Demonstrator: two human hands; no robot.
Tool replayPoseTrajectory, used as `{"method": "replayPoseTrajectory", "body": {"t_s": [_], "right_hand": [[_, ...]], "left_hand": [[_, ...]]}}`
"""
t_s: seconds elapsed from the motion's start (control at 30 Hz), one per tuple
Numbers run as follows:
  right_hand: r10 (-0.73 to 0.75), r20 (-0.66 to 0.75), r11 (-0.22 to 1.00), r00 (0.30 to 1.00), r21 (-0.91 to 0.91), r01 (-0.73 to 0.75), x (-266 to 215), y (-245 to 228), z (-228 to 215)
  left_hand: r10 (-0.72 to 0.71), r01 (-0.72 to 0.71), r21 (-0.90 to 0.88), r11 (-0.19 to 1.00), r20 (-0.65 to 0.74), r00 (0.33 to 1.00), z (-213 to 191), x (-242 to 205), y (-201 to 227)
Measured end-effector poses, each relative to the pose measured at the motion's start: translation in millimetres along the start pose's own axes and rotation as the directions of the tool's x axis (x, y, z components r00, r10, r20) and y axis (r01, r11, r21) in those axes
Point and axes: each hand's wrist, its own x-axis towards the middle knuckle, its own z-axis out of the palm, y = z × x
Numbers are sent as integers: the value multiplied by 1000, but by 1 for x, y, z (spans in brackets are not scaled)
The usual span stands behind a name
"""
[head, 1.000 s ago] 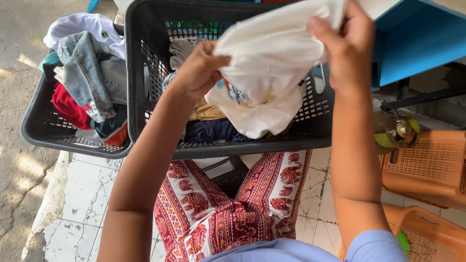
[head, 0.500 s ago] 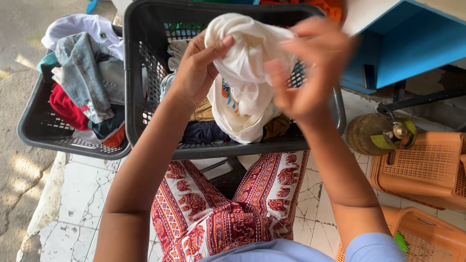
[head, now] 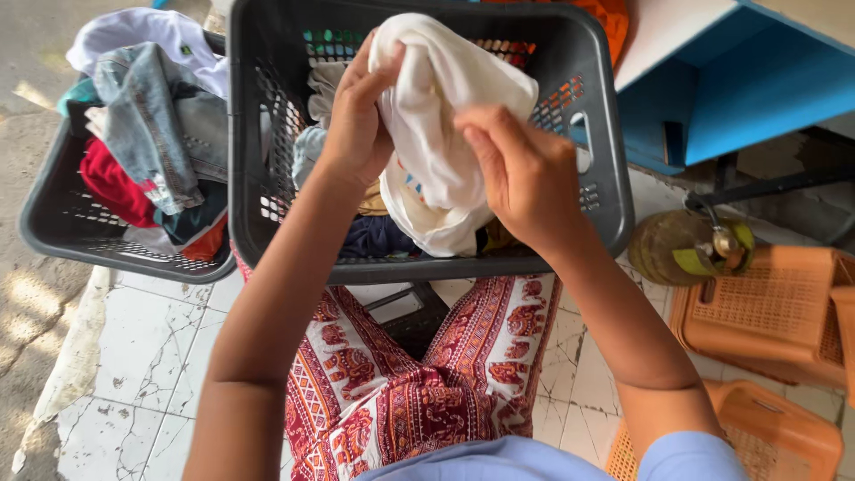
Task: The person picks up and turns over various pieces of clothing, including denim shorts and white shirts, inside a plastic laundry basket to sort through them.
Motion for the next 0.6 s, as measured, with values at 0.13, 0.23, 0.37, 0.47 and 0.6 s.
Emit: {"method": "replayPoseTrajectory", "body": {"t_s": [0.13,0.23,0.37,0.47,0.6], "right_hand": [[-58,-1,996,998,-72,58,6,10,21],[-33,174,955,984,-284,82,14,31,60],[41,362,959,931,-277,66,22,35,66],[51,459,998,887,-64,-25,30,35,61],[66,441,945,895,260,-198,32,39,57]], "left_hand": [[77,-91,148,985,96,992,17,-3,-3],[157,-208,308,928,180,971,23,-9,-3],[129,-222,496,839,215,968,31,-25,9],[-2,-147,513,846,279,960,33,-34,27],[-61,-84,548,833,240,969,38,-37,30]]}}
